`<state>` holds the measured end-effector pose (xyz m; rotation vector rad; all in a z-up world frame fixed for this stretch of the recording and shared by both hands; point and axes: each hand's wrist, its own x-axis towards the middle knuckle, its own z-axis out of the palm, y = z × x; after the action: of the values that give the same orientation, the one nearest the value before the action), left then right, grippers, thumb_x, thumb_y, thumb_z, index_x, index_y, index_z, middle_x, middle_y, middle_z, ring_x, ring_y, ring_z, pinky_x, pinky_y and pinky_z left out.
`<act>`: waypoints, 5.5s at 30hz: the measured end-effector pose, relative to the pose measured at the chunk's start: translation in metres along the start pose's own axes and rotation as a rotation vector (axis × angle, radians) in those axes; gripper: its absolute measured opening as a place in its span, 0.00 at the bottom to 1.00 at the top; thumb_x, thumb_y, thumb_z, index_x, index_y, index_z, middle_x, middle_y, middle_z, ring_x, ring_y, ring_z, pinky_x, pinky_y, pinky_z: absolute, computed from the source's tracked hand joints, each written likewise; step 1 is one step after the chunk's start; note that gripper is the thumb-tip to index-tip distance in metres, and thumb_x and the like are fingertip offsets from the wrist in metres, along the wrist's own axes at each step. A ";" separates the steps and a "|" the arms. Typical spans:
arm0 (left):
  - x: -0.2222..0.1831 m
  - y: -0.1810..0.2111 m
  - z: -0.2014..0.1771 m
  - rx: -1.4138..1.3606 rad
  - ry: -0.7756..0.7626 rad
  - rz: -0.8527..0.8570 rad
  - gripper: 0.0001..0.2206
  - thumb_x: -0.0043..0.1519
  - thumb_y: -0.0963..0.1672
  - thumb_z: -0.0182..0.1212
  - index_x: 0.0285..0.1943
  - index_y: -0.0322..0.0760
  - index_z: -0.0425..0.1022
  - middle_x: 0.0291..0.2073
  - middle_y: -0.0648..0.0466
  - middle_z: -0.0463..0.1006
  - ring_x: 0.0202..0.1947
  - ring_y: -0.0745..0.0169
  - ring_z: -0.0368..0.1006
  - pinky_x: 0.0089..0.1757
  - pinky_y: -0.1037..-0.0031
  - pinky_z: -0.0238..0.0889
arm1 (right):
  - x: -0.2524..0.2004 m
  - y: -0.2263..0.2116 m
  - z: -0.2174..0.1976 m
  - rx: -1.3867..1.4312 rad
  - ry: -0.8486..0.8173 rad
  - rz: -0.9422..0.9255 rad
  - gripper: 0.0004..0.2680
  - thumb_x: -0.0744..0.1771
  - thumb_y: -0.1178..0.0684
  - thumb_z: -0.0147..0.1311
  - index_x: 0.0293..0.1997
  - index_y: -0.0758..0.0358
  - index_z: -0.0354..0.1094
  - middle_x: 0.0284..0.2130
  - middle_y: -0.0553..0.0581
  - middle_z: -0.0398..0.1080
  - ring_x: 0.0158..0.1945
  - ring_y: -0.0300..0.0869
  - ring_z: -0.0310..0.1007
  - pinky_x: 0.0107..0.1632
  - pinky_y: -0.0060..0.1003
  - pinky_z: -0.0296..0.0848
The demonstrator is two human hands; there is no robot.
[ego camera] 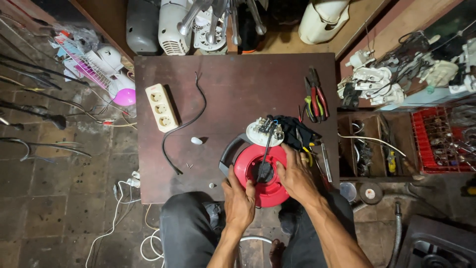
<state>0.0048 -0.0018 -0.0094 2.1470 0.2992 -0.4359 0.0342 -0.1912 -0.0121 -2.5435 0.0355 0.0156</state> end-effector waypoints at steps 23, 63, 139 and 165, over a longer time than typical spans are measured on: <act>0.016 -0.002 0.021 0.163 0.250 0.009 0.25 0.67 0.55 0.34 0.69 0.41 0.54 0.46 0.35 0.70 0.44 0.26 0.68 0.43 0.43 0.60 | 0.006 -0.002 0.006 -0.064 0.000 -0.023 0.20 0.67 0.51 0.45 0.67 0.66 0.50 0.60 0.66 0.61 0.62 0.59 0.58 0.66 0.55 0.50; -0.001 0.038 -0.019 0.090 -0.016 -0.151 0.30 0.64 0.58 0.26 0.77 0.59 0.43 0.54 0.37 0.64 0.55 0.25 0.63 0.56 0.39 0.51 | -0.001 0.009 -0.006 0.278 -0.133 0.263 0.26 0.66 0.35 0.45 0.72 0.50 0.49 0.66 0.62 0.56 0.70 0.54 0.53 0.69 0.48 0.50; -0.029 -0.067 0.032 -0.034 0.003 -0.172 0.10 0.63 0.50 0.48 0.44 0.45 0.71 0.43 0.48 0.81 0.50 0.40 0.73 0.46 0.55 0.63 | -0.036 -0.009 -0.060 0.513 0.415 0.099 0.08 0.67 0.52 0.52 0.48 0.61 0.68 0.41 0.53 0.72 0.45 0.40 0.70 0.49 0.35 0.67; -0.024 -0.099 0.062 -0.588 0.150 -0.068 0.07 0.53 0.41 0.62 0.25 0.41 0.68 0.20 0.59 0.67 0.25 0.68 0.61 0.32 0.73 0.57 | -0.043 0.018 0.025 1.168 0.542 0.279 0.11 0.68 0.53 0.46 0.54 0.61 0.53 0.56 0.61 0.60 0.60 0.49 0.65 0.61 0.57 0.72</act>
<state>-0.0654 0.0026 -0.1052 1.5963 0.5159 -0.1894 -0.0093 -0.1908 -0.0420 -1.3027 0.4635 -0.4485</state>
